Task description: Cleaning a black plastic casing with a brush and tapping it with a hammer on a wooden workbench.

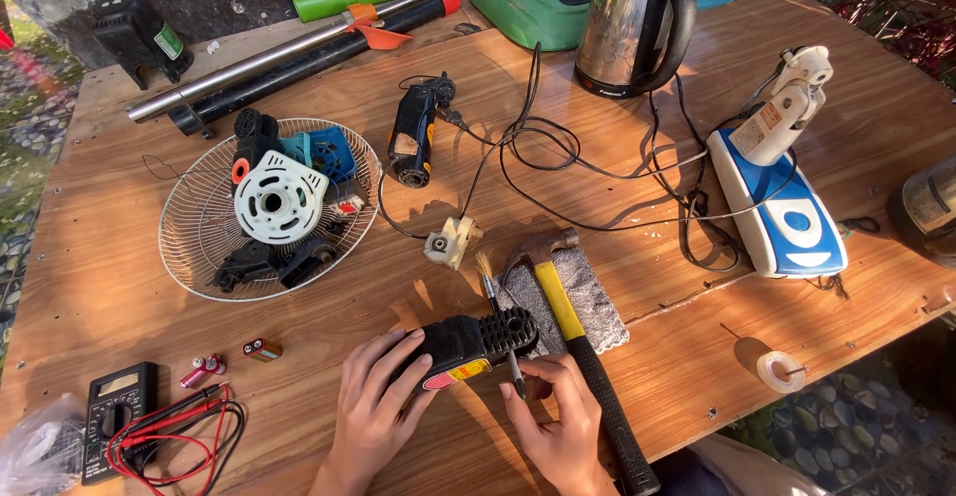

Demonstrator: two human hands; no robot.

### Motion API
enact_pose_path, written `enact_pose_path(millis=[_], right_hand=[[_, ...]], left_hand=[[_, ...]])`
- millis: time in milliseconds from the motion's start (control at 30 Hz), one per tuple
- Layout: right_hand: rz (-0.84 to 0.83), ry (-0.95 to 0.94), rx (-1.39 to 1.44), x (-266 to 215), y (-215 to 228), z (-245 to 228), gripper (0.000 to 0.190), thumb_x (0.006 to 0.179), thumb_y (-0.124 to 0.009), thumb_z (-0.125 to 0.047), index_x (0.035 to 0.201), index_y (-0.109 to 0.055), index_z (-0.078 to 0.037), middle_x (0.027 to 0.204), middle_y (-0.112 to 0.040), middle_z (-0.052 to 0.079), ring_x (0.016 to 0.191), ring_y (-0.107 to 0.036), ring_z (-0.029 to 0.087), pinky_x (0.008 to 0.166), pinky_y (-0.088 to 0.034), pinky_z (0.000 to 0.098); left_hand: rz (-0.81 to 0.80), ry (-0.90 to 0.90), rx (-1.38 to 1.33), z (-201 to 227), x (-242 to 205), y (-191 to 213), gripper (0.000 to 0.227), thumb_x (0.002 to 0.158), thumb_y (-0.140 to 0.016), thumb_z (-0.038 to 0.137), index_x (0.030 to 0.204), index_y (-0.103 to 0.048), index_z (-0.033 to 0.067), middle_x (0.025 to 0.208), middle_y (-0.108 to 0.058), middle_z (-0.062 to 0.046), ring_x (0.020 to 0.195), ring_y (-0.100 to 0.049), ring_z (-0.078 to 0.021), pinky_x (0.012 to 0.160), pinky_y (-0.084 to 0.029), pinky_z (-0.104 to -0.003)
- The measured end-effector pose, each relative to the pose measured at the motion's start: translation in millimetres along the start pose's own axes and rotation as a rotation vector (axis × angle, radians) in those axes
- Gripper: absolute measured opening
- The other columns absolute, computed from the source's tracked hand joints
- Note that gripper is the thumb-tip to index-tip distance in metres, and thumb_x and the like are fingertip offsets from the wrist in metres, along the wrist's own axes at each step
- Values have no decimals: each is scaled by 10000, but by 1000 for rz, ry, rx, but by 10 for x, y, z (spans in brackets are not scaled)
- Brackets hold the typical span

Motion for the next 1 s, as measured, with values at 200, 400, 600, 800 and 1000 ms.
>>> enact_pose_path(millis=[200,400,600,800,1000], right_hand=[[86,78,16,-46,88,-122,145,852,-757,-118,939,-669,-42,810,-631,90,575,-561,124,543,-507,210],[60,68,10,-20,44,-148,148,863,-751,-139,941,-664,-48,819,-641,85,597,-564,126,568,-500,225],[98,46,-19,22,116,-234,149,824,-783,-82,940,-692,-58,836,-668,72,591,-557,122,554,-495,217],[109,105,-10,78,127,-268,124,832,-779,-78,901,-695,-19,772,-652,81,577,-580,120,540,-492,209],[105,-11,-30,46,89,-100,141,814,-788,-105,940,-729,-83,827,-685,53,623,-587,114,586,-515,215]], left_hand=[[13,8,-16,-57,-2,-5,304,990,-676,229,1263,-599,117,1374,-630,-145,1240,-635,-362,977,-511,-493],[10,21,-9,-57,-46,8,314,992,-669,254,1274,-600,135,1382,-631,-133,1253,-630,-361,960,-493,-485],[-7,-9,-17,-25,15,-26,292,1000,-651,281,1243,-617,123,1373,-633,-119,1212,-647,-328,944,-507,-458],[-13,6,8,-22,-18,-13,325,988,-678,279,1274,-610,139,1377,-635,-120,1207,-645,-323,922,-497,-449],[11,-4,9,-26,-14,18,306,997,-666,269,1268,-605,140,1382,-628,-131,1215,-645,-342,912,-503,-460]])
Point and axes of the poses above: each hand's wrist, its own x-axis towards the middle knuckle, its own y-axis out of the back of the hand, z = x × y, the point moved 9 cm from there along x, towards the middle knuckle
